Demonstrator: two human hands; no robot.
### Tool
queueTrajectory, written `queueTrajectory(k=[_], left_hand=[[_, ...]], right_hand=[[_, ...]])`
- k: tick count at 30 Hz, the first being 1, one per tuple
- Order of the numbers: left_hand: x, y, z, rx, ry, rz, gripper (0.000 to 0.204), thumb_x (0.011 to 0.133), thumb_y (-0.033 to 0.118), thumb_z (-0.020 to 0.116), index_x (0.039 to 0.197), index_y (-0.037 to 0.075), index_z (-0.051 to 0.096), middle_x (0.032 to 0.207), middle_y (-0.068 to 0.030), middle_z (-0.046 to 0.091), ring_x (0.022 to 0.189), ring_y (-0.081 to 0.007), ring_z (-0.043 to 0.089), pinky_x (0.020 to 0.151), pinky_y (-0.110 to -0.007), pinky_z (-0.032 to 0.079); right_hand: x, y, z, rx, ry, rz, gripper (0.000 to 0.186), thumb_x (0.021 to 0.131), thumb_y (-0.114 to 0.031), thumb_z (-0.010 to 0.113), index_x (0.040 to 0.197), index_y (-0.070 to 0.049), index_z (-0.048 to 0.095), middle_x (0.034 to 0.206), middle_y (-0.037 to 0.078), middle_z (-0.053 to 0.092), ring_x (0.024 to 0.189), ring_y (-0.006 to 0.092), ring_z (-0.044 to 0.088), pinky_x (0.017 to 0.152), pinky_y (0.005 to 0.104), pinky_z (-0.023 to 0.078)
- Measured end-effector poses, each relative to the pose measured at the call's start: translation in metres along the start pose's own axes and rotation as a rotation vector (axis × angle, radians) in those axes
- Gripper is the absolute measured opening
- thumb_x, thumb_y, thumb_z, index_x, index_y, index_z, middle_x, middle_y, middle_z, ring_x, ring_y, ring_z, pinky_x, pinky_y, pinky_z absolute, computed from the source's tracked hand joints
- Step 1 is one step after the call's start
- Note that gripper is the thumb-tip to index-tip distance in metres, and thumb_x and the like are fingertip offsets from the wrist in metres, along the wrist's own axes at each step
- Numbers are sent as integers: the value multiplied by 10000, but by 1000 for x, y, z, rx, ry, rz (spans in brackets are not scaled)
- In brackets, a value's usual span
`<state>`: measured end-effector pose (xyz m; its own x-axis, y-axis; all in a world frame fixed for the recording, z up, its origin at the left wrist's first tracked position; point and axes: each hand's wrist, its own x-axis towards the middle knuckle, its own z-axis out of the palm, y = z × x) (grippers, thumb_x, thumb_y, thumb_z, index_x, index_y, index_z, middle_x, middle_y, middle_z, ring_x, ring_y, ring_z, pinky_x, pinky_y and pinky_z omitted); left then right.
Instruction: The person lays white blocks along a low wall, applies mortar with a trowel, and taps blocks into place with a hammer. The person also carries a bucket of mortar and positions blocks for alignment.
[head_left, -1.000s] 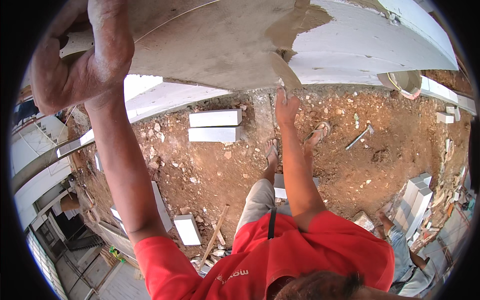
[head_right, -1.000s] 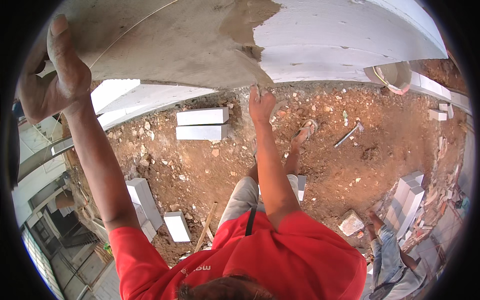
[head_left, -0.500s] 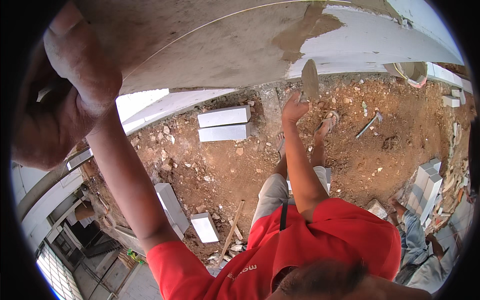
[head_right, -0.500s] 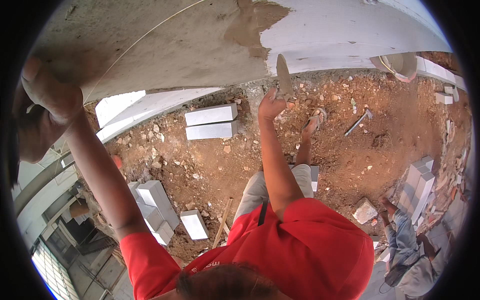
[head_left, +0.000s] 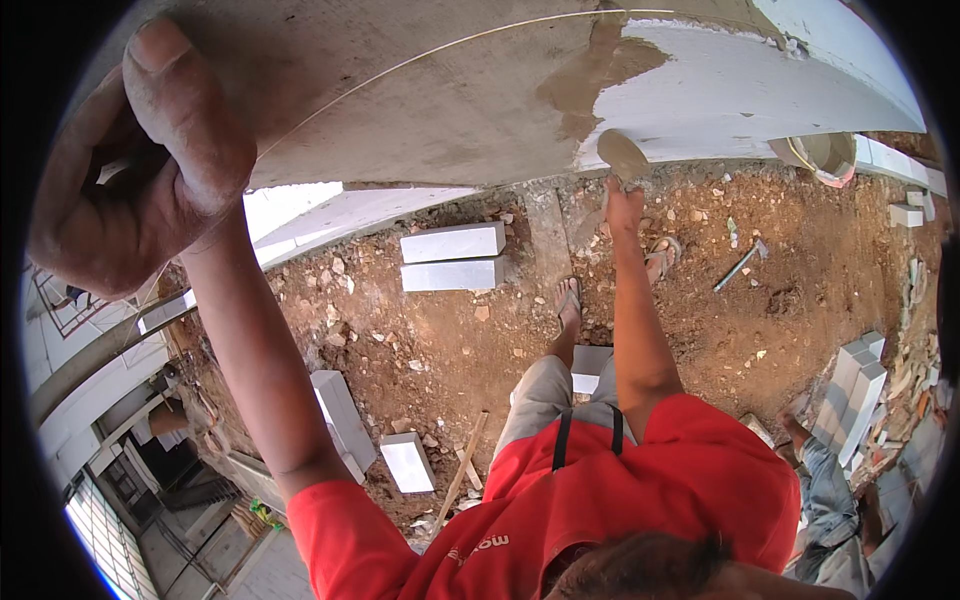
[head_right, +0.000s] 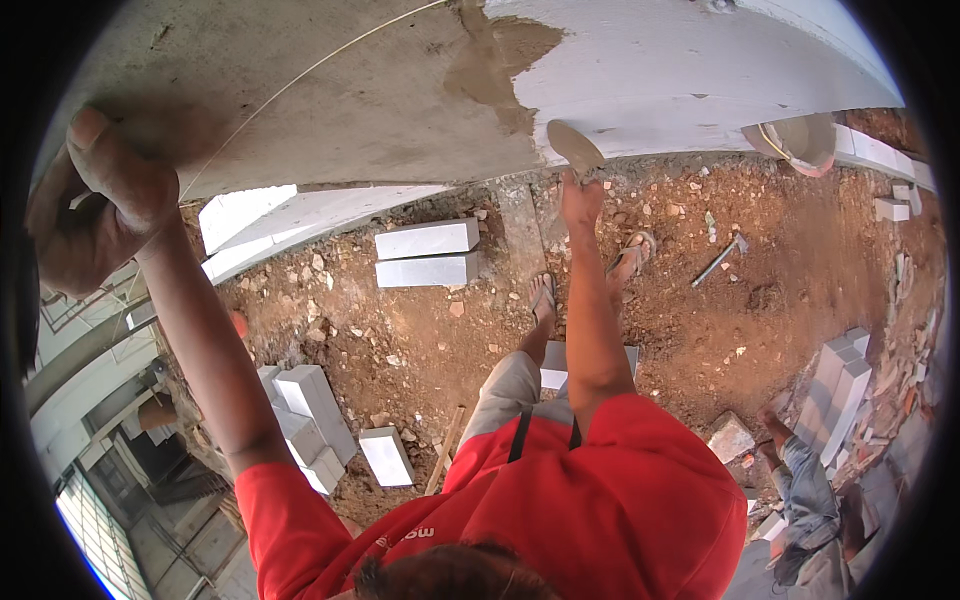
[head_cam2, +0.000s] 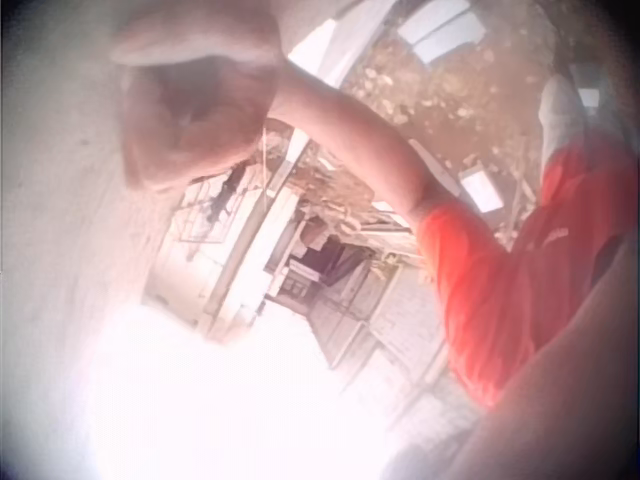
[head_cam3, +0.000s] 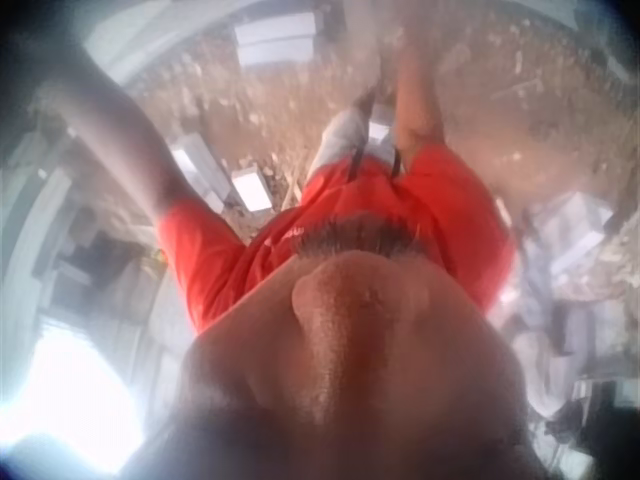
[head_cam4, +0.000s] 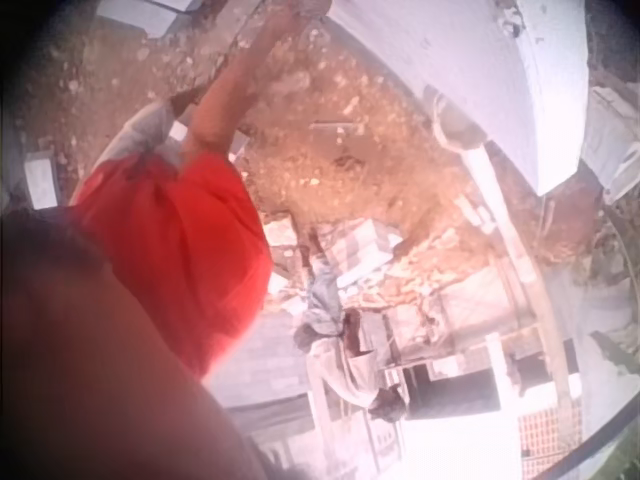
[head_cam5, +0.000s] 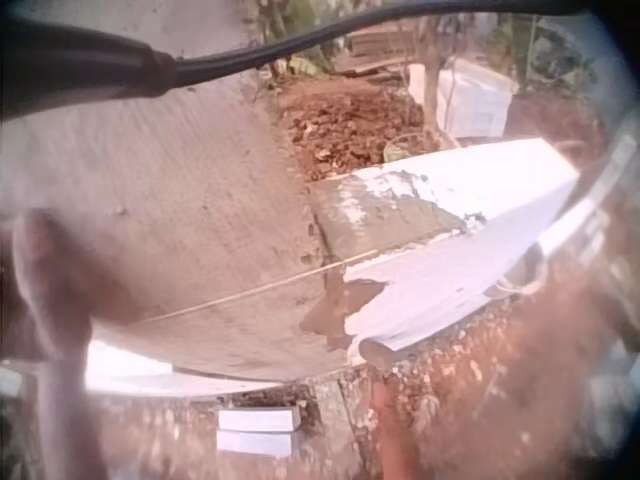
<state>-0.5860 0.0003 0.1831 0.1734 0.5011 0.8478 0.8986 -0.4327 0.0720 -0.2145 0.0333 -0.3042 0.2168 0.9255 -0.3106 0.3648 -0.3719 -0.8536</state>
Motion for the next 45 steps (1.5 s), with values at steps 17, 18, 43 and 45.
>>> queueTrajectory(k=[17,18,43,45], left_hand=[[14,53,27,465,283,421,308,861,278,873,855,144,596,701,61,644,611,-120,555,706,-292,346],[13,55,23,486,274,397,300,863,273,870,862,139,602,702,56,643,609,-126,557,703,-298,346],[-74,303,196,-412,-856,-913,336,993,279,628,1200,30,717,1030,-232,736,996,-442,672,942,-468,519],[-147,308,206,-333,-990,-1048,350,952,238,623,1243,63,708,1050,-234,737,1027,-438,682,938,-478,534]], right_hand=[[-52,-50,-62,-144,296,401,447,843,-436,766,857,11,783,856,296,732,873,479,728,800,525,571],[-49,-37,-85,-131,352,497,446,845,-434,760,880,10,785,876,296,736,897,473,731,810,528,571],[26,195,-458,307,63,589,217,874,-240,706,901,-30,662,738,98,650,601,246,641,489,395,496],[83,191,-465,234,96,341,242,881,-251,714,900,-17,657,764,113,652,639,241,642,515,386,506]])
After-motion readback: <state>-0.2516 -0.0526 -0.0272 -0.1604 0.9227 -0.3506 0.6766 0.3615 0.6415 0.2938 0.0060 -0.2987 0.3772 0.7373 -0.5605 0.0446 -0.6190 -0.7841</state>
